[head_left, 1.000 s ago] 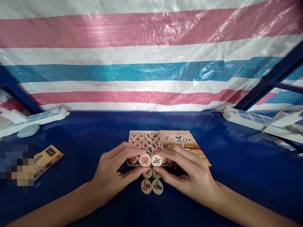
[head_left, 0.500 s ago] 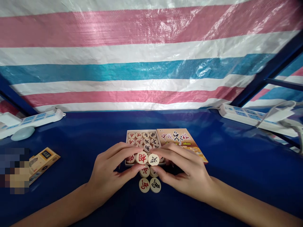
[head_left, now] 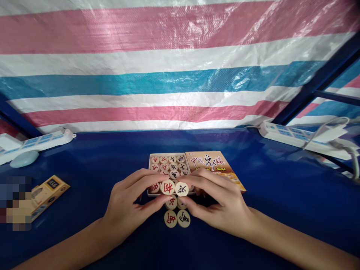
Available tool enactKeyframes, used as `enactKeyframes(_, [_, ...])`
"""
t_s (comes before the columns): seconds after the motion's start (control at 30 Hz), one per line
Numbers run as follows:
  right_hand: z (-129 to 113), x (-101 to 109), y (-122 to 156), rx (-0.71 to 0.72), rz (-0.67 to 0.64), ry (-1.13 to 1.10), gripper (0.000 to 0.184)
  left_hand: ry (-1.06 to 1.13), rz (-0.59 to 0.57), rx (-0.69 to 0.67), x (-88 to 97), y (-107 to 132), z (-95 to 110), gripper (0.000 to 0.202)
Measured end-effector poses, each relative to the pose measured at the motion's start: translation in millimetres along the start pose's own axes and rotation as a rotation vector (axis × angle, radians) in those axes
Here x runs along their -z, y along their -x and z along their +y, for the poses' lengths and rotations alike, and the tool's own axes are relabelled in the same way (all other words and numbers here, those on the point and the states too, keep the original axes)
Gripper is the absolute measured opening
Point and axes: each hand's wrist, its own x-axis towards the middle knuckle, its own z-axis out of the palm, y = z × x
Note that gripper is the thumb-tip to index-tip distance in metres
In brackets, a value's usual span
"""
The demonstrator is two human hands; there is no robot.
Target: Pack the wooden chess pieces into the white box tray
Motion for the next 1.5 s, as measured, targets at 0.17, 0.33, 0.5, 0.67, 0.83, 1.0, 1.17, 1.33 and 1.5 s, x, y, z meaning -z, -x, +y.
enactKeyframes(0.17, [2,1,0,0.003,0.002,0.015,0.039,0.014,-0.006,0.014,-1.2,-2,1,0.024])
enactKeyframes(0.33, [2,2,-1,0.011,-0.001,0.038,0.039,0.042,-0.019,0.036,-0.5,-3,3,0.023])
enactKeyframes(0.5, [6,14,-10,-0.093,0.036,0.099,0.033,0.014,0.016,0.186,3.6,-12,-7,0.023])
enactKeyframes(0.67, [18,22,-21,-0.242,-0.029,0.243,0.023,-0.004,-0.030,0.312,2.5,-21,-34,0.017])
enactKeyframes(0.83, [25,22,-22,-0.374,-0.220,0.258,0.027,-0.068,-0.142,0.350,-1.2,-21,-46,0.018])
enactKeyframes(1.0, [19,22,-22,-0.323,-0.192,0.210,0.026,-0.094,-0.133,0.311,0.7,-20,-42,0.023])
enactKeyframes(1.17, [16,19,-20,-0.240,-0.234,0.214,0.035,-0.169,-0.153,0.186,1.6,-18,-37,0.025])
enactKeyframes(1.33, [19,16,-17,-0.127,-0.331,0.259,0.043,-0.194,-0.160,0.091,1.2,-17,-33,0.025])
enactKeyframes(1.5, [19,15,-16,-0.111,-0.352,0.289,0.040,-0.161,-0.162,0.089,1.7,-18,-29,0.021])
